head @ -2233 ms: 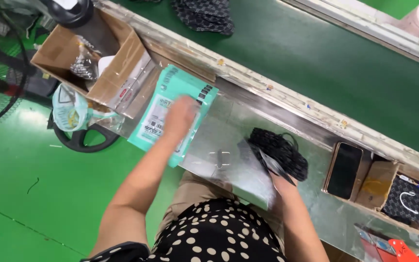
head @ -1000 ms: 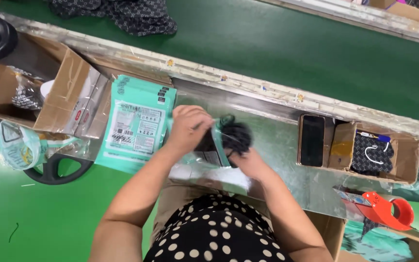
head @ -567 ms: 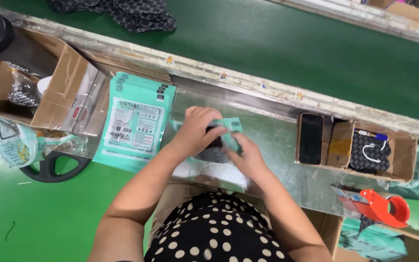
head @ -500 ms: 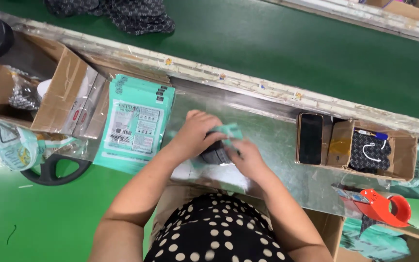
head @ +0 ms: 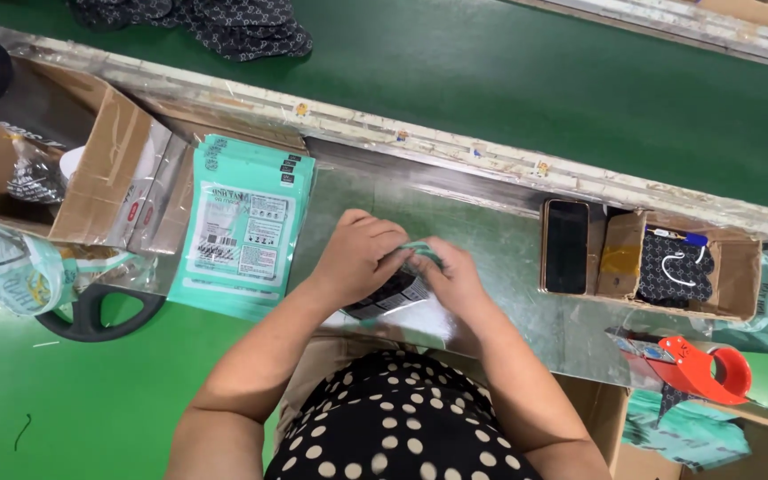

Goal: The recorder is taking stacks of black face masks and putting them into green plastic envelopes on a conveyor belt.

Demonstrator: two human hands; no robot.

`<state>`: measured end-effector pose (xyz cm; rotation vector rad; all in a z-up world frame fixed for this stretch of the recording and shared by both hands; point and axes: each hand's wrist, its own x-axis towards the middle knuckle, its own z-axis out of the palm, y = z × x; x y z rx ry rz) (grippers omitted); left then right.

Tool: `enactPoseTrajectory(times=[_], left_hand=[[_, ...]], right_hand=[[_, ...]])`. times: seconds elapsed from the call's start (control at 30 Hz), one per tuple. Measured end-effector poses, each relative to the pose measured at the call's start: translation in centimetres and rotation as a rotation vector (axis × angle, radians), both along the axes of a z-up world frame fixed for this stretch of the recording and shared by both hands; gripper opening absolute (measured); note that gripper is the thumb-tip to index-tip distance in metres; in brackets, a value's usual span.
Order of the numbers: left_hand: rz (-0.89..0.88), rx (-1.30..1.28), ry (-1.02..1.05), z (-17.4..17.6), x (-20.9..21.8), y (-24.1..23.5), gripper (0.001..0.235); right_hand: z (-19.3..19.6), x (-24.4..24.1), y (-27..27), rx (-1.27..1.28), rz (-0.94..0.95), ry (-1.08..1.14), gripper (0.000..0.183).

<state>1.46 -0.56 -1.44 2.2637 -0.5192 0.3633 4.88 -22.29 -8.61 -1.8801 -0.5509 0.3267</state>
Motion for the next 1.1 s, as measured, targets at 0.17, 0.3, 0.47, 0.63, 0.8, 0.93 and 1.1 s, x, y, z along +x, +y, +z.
enactPoseTrajectory(times=[0.17,0.3,0.47,0.63,0.8,0.93,1.1], left_hand=[[0.093,-0.023,0.027,0.2,0.2,0.9,0.010],[0.125,-0.100,0.007,-0.1,0.6,1.8,0.011],[0.242,-0.090,-0.043,-4.2,6.9,7.0,0.020],[0.539,0.141,-0.269,-5.0,15.9,14.4,0.084],[0.798,0.293,0.109,-2.3,20.5,17.4,0.132],[0.824,0.289,0.338,-6.2,23.5,20.8,0.123],[0.662,0.742,-0.075,-8.2,22.8,22.7,0.035]], right_hand=[[0.6,0.8,-0.8,-0.150,0.041,-0.172,0.012],[0.1,1.4,-1.4,-0.139,0.081,-0.083,0.013],[-2.5,2.4,-3.7,-0.103,-0.286,-0.016,0.019],[-4.3,1.9,-4.1,0.797,-0.713,0.415,0.017],[-8.5,0.2,-4.1,-0.190,-0.388,-0.424,0.013],[-6.7,0.4,-3.4,-0.294,-0.362,-0.425,0.013],[-8.0,0.5,-3.6,-0.236,-0.348,-0.362,0.013]])
